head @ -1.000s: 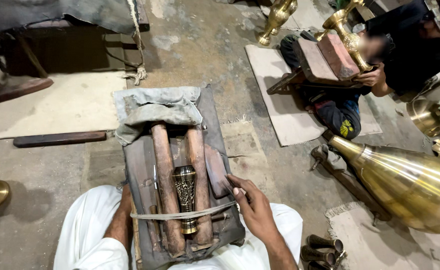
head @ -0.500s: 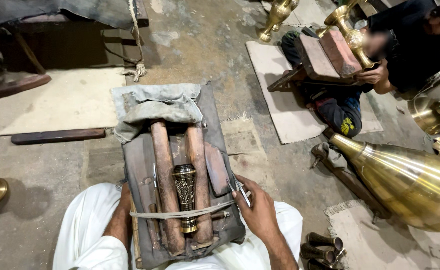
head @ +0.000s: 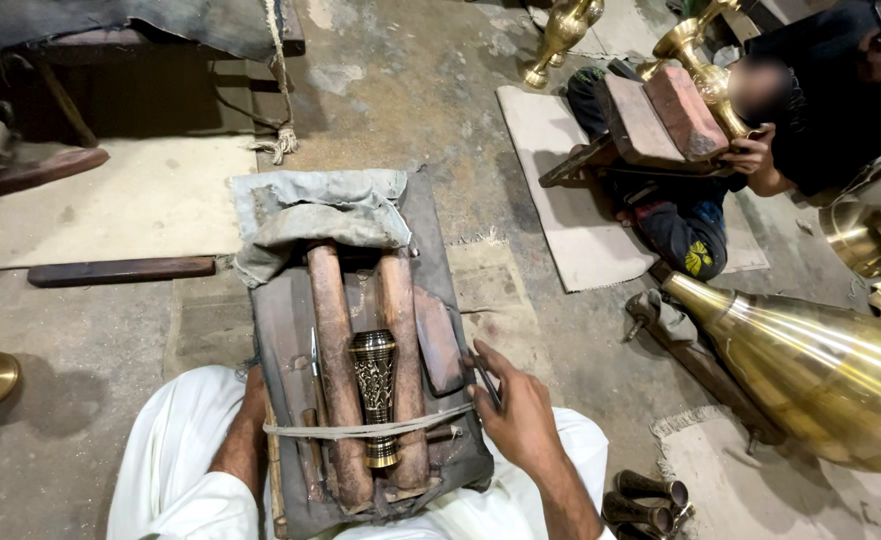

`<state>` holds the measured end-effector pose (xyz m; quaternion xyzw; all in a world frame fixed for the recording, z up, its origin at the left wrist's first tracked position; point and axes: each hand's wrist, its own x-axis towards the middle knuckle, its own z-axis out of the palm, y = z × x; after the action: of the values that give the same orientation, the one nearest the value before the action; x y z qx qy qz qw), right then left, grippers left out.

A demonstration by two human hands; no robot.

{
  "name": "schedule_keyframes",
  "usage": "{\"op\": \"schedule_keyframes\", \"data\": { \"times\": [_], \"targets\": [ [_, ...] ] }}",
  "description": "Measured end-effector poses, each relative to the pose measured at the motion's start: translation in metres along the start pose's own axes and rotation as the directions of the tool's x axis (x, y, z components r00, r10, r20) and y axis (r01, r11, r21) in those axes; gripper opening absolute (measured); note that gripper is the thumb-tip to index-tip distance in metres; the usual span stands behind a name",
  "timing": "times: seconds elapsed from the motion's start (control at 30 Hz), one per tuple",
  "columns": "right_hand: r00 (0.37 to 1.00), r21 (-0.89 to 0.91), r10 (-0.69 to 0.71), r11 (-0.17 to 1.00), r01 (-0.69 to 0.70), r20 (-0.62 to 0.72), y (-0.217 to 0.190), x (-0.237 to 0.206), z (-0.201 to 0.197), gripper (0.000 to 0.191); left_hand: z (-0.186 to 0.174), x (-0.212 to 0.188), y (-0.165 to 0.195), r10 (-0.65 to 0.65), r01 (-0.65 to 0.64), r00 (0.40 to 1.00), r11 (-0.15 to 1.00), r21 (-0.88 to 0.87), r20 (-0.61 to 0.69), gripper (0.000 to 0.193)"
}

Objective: The person sits on the floor holding a small brass vase secured in a wooden holder. They position a chisel against the vase surface and strike it with a hammer, working around the vase to engrave decorative patterns, repositioning the vase and chisel between strikes.

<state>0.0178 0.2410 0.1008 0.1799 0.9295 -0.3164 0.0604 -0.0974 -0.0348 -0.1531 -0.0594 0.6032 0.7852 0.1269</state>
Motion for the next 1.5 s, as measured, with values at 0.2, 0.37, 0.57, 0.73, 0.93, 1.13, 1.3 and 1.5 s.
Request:
{"op": "schedule_keyframes", "data": {
  "times": [0.2,0.37,0.57,0.73,0.93,1.13,1.3,1.5],
  "targets": [
    [0.999,-0.003,-0.022,1.0,0.022,-0.041,0.013,0.005,0.001,0.058,0.001,-0.001,-0.002,-0.166,0.158,0.986,0.973,-0.165,-0.035,0.029],
    [0.992,0.25,0.125,0.961,-0.12,-0.004,0.029,0.002,-0.001,0.056,0.0,0.001,-0.007,-0.181,0.173,0.982,0.976,-0.13,-0.048,0.028],
    [1.0,0.03,-0.024,0.999,0.025,-0.01,0.022,-0.002,0.0,0.057,-0.002,0.003,-0.008,-0.211,0.206,0.976,0.974,-0.092,-0.048,0.033],
    [1.0,-0.066,-0.005,0.998,0.007,0.026,0.003,0.004,-0.003,0.055,-0.003,0.002,-0.013,-0.281,0.259,0.956,0.944,-0.202,-0.086,0.037],
    [0.976,-0.102,-0.216,0.972,0.212,-0.031,0.0,0.013,-0.006,0.051,-0.003,0.002,-0.014,-0.278,0.254,0.957,0.941,-0.225,-0.081,0.039],
    [0.994,-0.123,-0.108,0.987,0.107,-0.006,0.004,0.017,-0.004,0.05,-0.002,0.003,-0.006,-0.099,0.099,0.994,0.995,-0.011,-0.042,0.031],
    [0.962,-0.134,-0.27,0.956,0.261,-0.048,0.002,0.028,-0.005,0.051,0.001,-0.001,-0.005,-0.046,0.044,0.999,0.995,-0.092,-0.025,0.03],
    [0.987,-0.22,-0.163,0.963,0.158,-0.005,0.005,0.026,-0.001,0.049,0.001,0.0,0.0,0.198,-0.2,0.98,0.966,0.162,0.026,0.029]
  ]
}}
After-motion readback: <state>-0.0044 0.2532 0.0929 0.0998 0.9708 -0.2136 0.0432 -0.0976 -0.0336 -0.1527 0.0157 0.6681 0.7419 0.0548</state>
